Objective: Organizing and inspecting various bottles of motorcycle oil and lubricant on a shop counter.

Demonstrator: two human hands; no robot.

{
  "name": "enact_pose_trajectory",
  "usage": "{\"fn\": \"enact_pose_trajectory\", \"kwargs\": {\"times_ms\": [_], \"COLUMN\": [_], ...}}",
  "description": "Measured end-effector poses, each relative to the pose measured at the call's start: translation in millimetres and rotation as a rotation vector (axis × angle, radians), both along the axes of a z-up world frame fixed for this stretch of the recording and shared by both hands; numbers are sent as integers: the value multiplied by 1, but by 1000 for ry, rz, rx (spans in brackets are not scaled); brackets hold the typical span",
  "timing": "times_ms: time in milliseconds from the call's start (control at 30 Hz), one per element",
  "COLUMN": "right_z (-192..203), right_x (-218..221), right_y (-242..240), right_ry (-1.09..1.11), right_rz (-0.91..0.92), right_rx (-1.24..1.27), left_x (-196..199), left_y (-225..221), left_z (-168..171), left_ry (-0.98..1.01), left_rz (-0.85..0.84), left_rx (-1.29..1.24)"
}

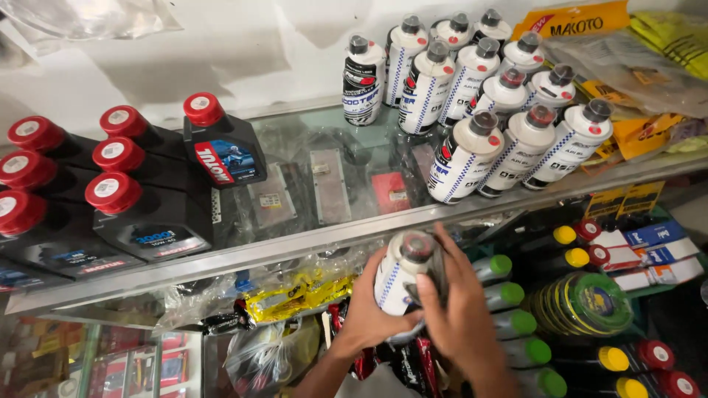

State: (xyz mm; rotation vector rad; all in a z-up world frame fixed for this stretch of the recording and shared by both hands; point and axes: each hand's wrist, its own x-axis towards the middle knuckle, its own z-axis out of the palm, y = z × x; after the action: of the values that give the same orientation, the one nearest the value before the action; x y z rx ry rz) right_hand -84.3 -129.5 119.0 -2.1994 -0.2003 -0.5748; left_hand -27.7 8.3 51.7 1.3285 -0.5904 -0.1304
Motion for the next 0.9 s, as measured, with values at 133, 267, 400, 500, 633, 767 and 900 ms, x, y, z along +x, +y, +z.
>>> {"fn": "enact_pose_trajectory", "kwargs": {"times_ms": [133,267,400,500,633,767,900], "right_z": [-18,-15,-4,-29,-56,-48,-49], "right_x": [-4,7,42,79,114,155,182], "right_y": [18,3,-7,-11,-17,-24,-15], "right_ry": [-181,-99,-89,-240,-351,-418,-489], "right_rz": [-180,-166,61,217,307,260,4], "right_rx": [-106,294,452,458,520,397,384], "left_x": [8,28,59,100,147,231,274], "left_y": [-1,10,17,12,0,-7,-15], "left_z": [15,20,27,-3,-24,-64,-35], "left_ry": [-101,-287,-177,-137,-166,-291,-256], "left_rz": [166,267,-35,-157,-325,-382,-597], "left_rx": [74,179,15,-104,-129,-19,-36]}}
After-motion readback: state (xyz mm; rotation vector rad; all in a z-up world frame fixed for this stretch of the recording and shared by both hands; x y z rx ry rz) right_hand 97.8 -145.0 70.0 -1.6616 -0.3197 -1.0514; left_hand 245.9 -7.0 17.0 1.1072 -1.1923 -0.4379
